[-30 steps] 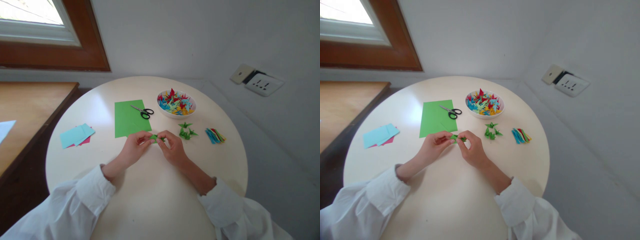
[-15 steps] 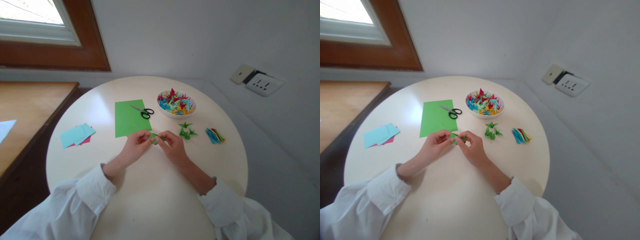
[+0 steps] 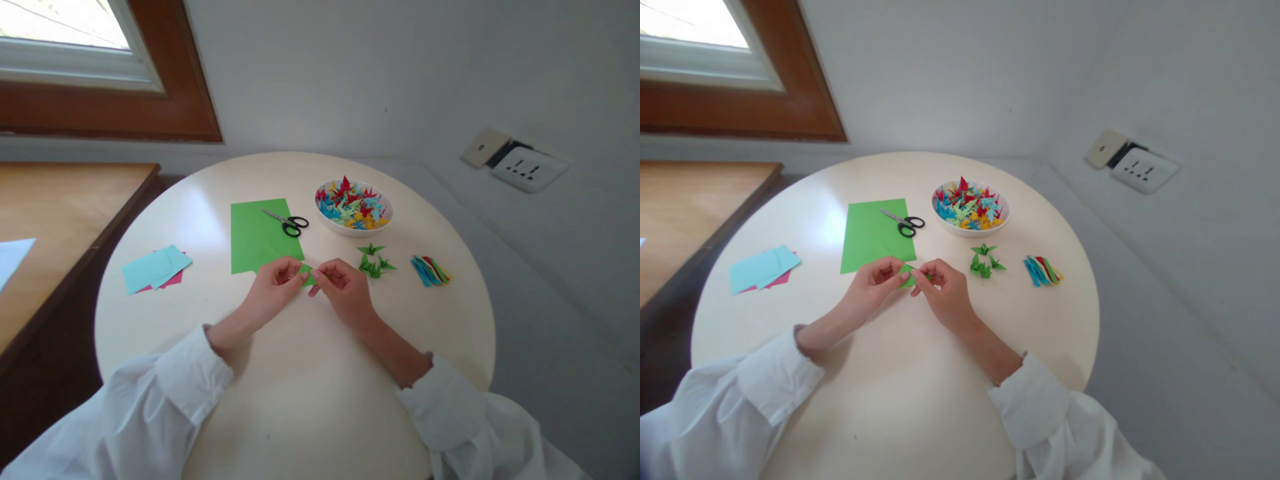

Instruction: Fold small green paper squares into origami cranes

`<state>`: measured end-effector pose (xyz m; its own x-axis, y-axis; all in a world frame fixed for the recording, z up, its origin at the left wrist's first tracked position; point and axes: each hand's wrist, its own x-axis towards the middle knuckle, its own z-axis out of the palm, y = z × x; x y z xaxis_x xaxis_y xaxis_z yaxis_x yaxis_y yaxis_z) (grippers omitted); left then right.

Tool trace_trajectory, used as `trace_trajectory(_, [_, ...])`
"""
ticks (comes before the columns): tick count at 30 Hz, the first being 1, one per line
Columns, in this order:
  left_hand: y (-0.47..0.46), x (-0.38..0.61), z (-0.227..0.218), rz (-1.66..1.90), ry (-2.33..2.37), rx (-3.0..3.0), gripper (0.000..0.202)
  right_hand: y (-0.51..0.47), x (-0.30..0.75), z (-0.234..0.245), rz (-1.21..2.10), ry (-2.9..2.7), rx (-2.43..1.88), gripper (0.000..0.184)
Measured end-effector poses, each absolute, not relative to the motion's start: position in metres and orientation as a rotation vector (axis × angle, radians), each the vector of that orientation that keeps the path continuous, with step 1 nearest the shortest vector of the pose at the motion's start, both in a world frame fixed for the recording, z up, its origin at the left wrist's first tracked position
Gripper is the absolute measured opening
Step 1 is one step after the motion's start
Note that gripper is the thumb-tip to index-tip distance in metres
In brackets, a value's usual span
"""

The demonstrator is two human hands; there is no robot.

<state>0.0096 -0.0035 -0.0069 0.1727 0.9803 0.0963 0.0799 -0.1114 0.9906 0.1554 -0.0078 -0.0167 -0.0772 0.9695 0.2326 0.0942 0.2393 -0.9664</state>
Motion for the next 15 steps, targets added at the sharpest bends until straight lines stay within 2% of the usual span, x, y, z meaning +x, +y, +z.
trace_trajectory(6, [-0.005, 0.004, -0.005, 1.31, 1.232, 1.775, 0.028, -0.003, 0.158, -0.015, 0.979, -1.292, -1.163, 0.026])
trace_trajectory(10, [-0.007, 0.0, -0.004, 1.231, 1.202, 2.061, 0.018, -0.002, 0.159, -0.014, 0.988, -1.265, -1.173, 0.027])
trace_trajectory(15, [-0.008, -0.001, -0.005, 1.227, 1.206, 2.113, 0.009, -0.003, 0.158, -0.013, 1.014, -1.265, -1.17, 0.028])
